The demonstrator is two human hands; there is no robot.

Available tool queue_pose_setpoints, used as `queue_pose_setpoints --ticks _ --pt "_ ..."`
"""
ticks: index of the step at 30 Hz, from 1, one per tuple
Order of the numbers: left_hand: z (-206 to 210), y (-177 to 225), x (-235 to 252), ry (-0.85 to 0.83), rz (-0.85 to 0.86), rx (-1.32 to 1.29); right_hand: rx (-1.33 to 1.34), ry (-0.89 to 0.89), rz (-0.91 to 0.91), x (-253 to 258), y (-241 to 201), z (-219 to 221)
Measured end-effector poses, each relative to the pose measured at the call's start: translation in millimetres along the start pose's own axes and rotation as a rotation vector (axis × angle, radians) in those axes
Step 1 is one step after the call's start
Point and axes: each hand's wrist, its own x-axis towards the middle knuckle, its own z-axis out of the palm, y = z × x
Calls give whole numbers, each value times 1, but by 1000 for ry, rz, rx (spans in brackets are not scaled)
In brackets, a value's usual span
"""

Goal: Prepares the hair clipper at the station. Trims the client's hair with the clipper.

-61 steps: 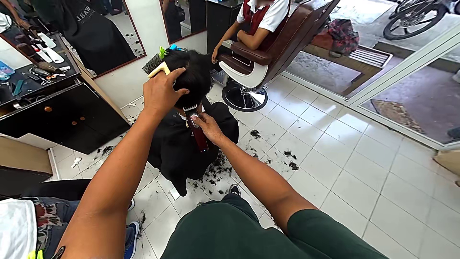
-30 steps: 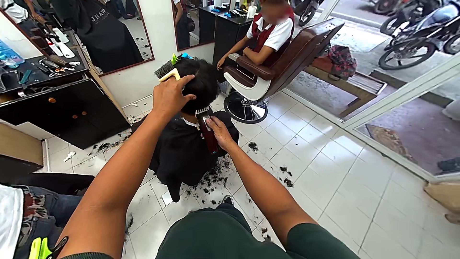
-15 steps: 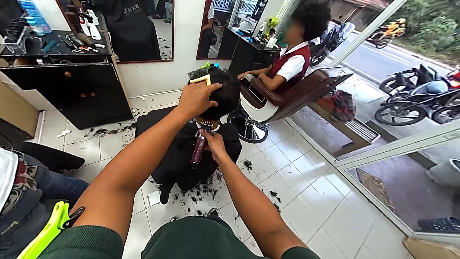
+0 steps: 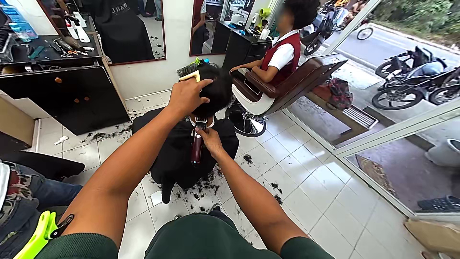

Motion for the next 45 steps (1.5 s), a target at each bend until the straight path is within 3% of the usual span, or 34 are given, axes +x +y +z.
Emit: queue_pose_setpoints --ticks 2,6,11,16,21,26,31,35,41,45 --pt "0 1 0 -6 -5 6 65 -22 0 2 4 -3" --pt "1 3 -2 4 -10 -11 74 -13 -237 -3 6 -12" --pt "-1 6 -2 -17 -52 16 18 -108 -3 1 8 -31" --pt "3 11 -2 17 -64 56 73 -153 -295 8 18 -44" --pt "1 20 -3 6 -128 104 29 -251 -92 23 21 -62" --pt "1 34 -4 -12 -215 142 109 -313 -304 23 19 -75" --pt "-1 49 -3 -28 -295 194 54 -439 -62 39 24 -90" --pt "-2 65 -3 -53 -391 224 255 -520 -221 37 24 -94" --pt "3 89 -9 42 -395 300 100 -575 -94 56 36 -106" --pt "16 99 -4 26 -442 381 169 -590 -218 58 35 -105"
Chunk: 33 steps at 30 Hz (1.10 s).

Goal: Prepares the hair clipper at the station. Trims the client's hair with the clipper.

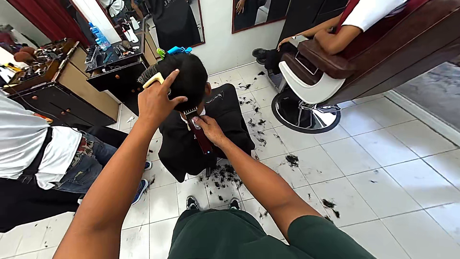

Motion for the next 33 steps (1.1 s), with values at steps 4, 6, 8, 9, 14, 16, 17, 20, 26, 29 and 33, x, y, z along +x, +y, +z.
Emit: queue_pose_setpoints --ticks 4,6,8,9,14,16,17,20,26,29,33 --pt "1 9 3 -40 -78 31 -37 -7 96 8 1 -3" --pt "-1 9 2 -52 -89 45 -7 -10 67 10 3 -2" --pt "0 9 2 -52 -97 47 56 -5 -45 7 4 2" --pt "0 9 3 -54 -106 49 64 -10 -82 6 3 2" --pt "0 10 3 -50 -127 50 -18 -44 107 9 2 -8" --pt "0 10 4 -46 -126 52 77 -64 56 11 2 -10" --pt "1 10 4 -50 -131 48 119 -85 12 11 0 -13" --pt "1 11 4 -65 -147 18 86 -153 34 13 -5 -29" --pt "3 10 4 -51 -153 25 62 -263 126 34 2 -62" --pt "3 10 6 -64 -166 43 56 -287 117 44 -1 -70" --pt "4 10 5 -50 -173 15 108 -311 -2 48 2 -72"
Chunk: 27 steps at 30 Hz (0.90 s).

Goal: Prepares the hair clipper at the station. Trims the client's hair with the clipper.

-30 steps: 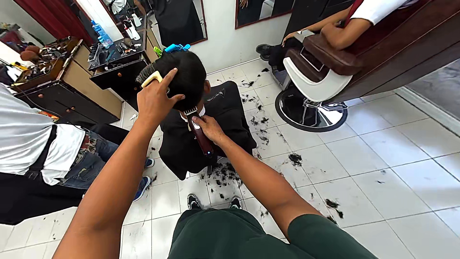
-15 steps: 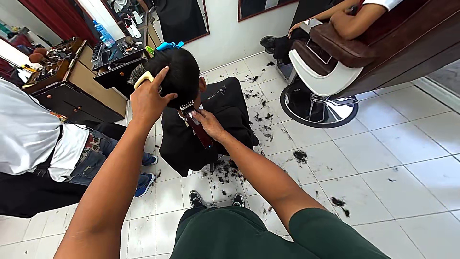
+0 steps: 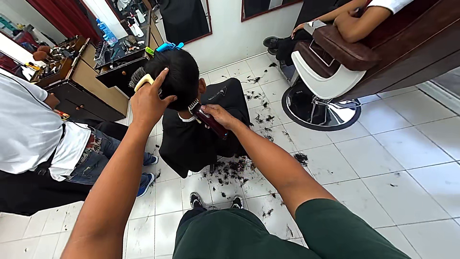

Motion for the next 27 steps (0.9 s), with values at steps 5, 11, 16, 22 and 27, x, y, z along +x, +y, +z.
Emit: queue_pose_setpoints --ticks 5,11,16,22,27 --pt "35 8 -54 419 209 -373 71 47 41 -45 14 -6" --pt "63 38 -46 -525 258 -928 599 340 82 -132 77 17" --pt "109 49 -22 -625 62 -1045 650 455 218 -197 93 22" --pt "115 75 -22 -419 -86 -1274 714 421 183 -224 88 -26" --pt "93 82 -65 541 52 -842 585 257 332 -221 79 -107"
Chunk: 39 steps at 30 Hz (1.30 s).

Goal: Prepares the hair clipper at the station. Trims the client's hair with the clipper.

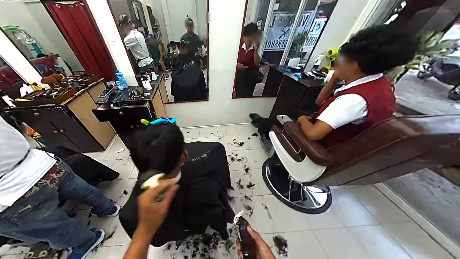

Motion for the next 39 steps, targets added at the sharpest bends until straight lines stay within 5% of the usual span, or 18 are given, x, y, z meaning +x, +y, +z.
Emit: queue_pose_setpoints --ticks 2,5,13,19,21,25,28,31,36,39 --pt "-12 3 1 346 -149 123 -1 -9 22 3 -27 -22" --pt "-15 -12 11 579 -479 102 -92 -31 76 14 -62 -53" --pt "28 -47 8 459 -540 268 -204 -127 150 78 -110 -59" --pt "49 -40 -28 654 -697 311 -260 -227 253 106 -132 -48" --pt "57 -20 -31 525 -598 417 -301 -258 297 110 -146 -47" --pt "84 20 -5 -114 -610 300 -368 -365 378 132 -171 -69" --pt "97 19 15 9 -556 118 -410 -395 359 143 -179 -76" --pt "87 13 23 -193 -811 130 -420 -363 340 134 -176 -71" --pt "65 8 14 -45 -630 -139 -381 -296 294 116 -134 -33" --pt "42 8 0 -348 -798 -40 -300 -263 259 94 -101 3"
